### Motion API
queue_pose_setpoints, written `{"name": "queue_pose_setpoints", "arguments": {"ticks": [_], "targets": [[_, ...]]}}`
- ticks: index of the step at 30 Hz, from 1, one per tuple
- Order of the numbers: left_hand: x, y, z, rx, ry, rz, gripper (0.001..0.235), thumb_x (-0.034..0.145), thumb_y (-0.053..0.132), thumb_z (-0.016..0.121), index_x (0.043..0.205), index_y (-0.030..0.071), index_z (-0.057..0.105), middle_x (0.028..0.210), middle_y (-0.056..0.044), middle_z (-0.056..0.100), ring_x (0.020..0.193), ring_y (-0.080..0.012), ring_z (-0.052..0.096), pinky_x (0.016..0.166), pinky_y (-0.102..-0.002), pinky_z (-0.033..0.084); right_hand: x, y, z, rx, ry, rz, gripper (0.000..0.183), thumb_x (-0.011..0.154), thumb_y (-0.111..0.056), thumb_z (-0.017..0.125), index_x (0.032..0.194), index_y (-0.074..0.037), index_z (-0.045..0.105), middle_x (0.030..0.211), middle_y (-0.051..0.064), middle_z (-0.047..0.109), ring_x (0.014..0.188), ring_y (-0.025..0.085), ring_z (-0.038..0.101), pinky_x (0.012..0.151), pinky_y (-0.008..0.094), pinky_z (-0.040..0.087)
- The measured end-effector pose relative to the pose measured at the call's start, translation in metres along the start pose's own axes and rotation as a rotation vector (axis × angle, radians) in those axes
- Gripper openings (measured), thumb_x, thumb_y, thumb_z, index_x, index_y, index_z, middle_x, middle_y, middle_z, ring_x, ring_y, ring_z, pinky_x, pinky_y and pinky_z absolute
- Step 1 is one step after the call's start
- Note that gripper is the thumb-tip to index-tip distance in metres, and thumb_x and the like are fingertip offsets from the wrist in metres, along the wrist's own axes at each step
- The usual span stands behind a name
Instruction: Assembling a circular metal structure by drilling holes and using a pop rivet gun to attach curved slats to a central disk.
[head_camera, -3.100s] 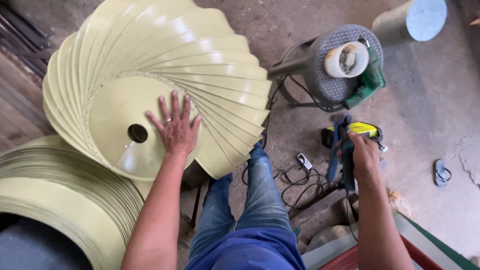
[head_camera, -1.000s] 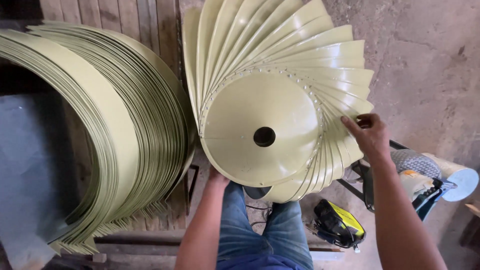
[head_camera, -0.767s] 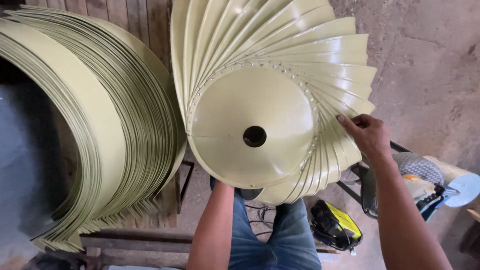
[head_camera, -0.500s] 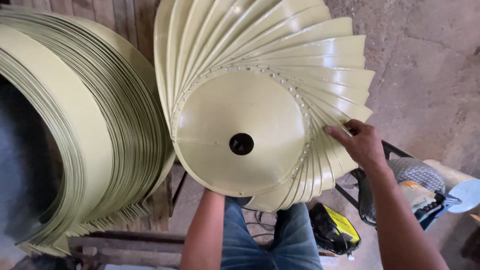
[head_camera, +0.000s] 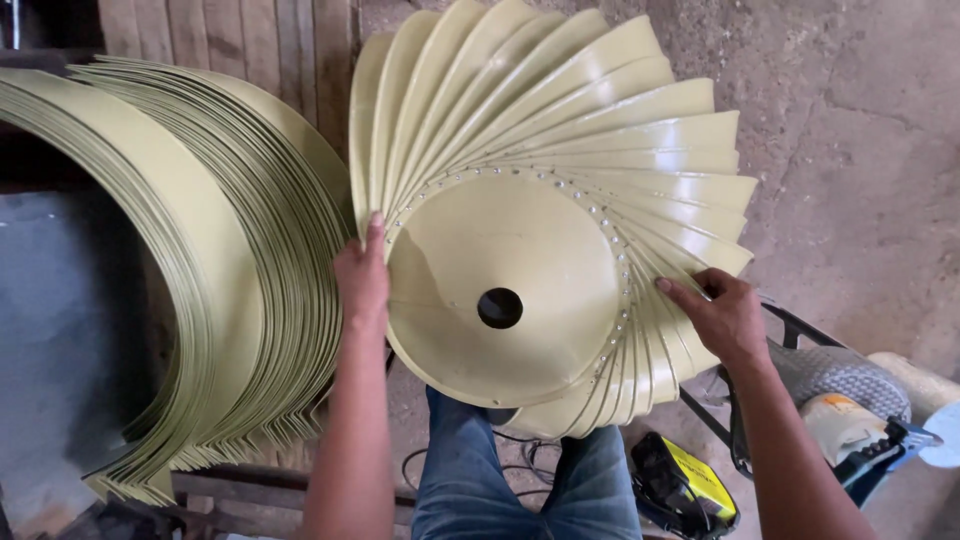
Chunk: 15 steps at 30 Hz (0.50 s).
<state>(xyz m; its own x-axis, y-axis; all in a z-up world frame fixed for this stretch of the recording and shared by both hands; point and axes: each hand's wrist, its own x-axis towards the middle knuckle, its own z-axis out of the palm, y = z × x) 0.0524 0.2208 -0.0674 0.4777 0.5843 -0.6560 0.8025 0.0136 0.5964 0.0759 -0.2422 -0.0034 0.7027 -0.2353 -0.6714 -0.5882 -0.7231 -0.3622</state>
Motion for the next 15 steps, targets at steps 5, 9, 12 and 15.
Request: {"name": "queue_pose_setpoints", "arguments": {"ticks": [5, 9, 12, 15], "targets": [[-0.01, -0.005, 0.008, 0.08, 0.11, 0.057, 0.063, 0.092, 0.067, 0.061, 0.066, 0.011, 0.051, 0.06, 0.001, 0.044, 0.051, -0.0154, 0.042, 0.049, -0.039, 0.037, -0.007, -0.009, -0.002, 0.045, 0.037, 0.045, 0.063, 0.077, -0.048, 0.087, 0.108, 0.006, 0.076, 0.09, 0.017, 0.077, 0.078, 0.023, 0.073, 0.076, 0.039, 0.059], [-0.022, -0.019, 0.008, 0.072, 0.109, 0.035, 0.06, 0.094, 0.065, 0.06, 0.062, 0.015, 0.051, 0.059, 0.004, 0.044, 0.05, -0.0118, 0.044, 0.046, -0.034, 0.038, 0.003, -0.005, -0.007, -0.035, 0.094, 0.044, 0.068, 0.076, -0.05, 0.089, 0.111, 0.007, 0.075, 0.092, 0.019, 0.077, 0.08, 0.025, 0.073, 0.078, 0.04, 0.06], [-0.041, -0.042, 0.014, 0.0, 0.137, 0.003, 0.065, 0.099, 0.062, 0.06, 0.067, 0.006, 0.05, 0.061, -0.004, 0.04, 0.054, -0.0212, 0.037, 0.052, -0.041, 0.028, 0.011, -0.012, -0.018, -0.102, 0.062, 0.124, 0.069, 0.075, -0.053, 0.09, 0.112, 0.004, 0.076, 0.092, 0.018, 0.077, 0.079, 0.026, 0.073, 0.074, 0.041, 0.061], [-0.068, -0.039, 0.016, -0.206, 0.145, 0.103, 0.061, 0.096, 0.058, 0.063, 0.075, 0.001, 0.065, 0.069, -0.007, 0.059, 0.066, -0.0159, 0.052, 0.062, -0.036, 0.045, 0.02, -0.01, -0.029, -0.149, 0.118, 0.037, 0.071, 0.075, -0.055, 0.09, 0.113, 0.004, 0.077, 0.092, 0.018, 0.077, 0.08, 0.025, 0.072, 0.076, 0.041, 0.058]]}}
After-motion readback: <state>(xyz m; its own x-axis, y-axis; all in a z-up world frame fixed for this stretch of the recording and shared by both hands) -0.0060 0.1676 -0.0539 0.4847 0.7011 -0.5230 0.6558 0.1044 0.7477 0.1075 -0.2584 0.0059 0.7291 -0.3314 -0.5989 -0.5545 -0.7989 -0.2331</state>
